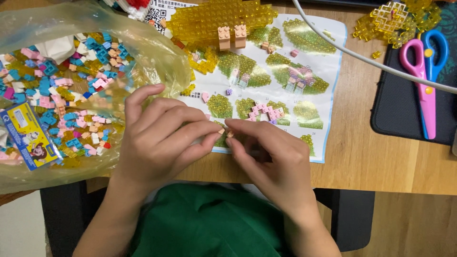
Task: The person assembles a small toy figure using multicolored plastic blocks. They search for specific blocks in a large bag and snap them together by hand according to an instruction sheet.
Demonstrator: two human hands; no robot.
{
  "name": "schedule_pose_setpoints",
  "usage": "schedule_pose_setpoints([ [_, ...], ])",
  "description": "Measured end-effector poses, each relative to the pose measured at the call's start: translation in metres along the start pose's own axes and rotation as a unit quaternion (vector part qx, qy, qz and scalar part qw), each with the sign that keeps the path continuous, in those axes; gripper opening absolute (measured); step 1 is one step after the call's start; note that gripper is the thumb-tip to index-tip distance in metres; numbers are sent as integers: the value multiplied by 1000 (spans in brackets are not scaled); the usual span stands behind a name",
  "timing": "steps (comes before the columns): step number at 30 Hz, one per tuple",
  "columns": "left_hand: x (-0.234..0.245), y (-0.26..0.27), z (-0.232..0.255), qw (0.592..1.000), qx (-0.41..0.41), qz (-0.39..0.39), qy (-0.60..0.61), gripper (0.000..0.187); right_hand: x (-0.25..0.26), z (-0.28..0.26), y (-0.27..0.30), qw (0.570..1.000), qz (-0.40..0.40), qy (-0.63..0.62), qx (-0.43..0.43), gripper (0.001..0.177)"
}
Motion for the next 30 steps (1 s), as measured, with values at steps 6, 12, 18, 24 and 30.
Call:
schedule_pose_setpoints([
  [6, 3, -3, -1, 1000, 20, 6, -3, 11, -1, 1, -1, 1000, -1, 19, 1, 16],
  [12, 2, -3, -2, 1000, 26, -2, -10, 11, -2, 4, -1, 1000, 10, 24, -2, 16],
  [18, 0, -2, -3, 999, 28, -9, -14, 8, -3, 7, -1, 999, 13, 31, -9, 17],
  [24, -1, -3, -3, 999, 31, -10, -19, 9, -2, 6, -1, 1000, 13, 13, -7, 16],
  [30, -3, -3, -3, 999, 33, -23, -25, 7, -2, 7, -1, 1000, 11, 20, -4, 15],
])
Point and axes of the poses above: each hand's wrist, its own y-axis away from the middle knuckle, its own x-axis out of the back of the hand, z = x × y, the point moved 8 cm from there along -y, towards the middle knuckle, and after that the axes turned 4 degrees about z, right-handed, at the moved point
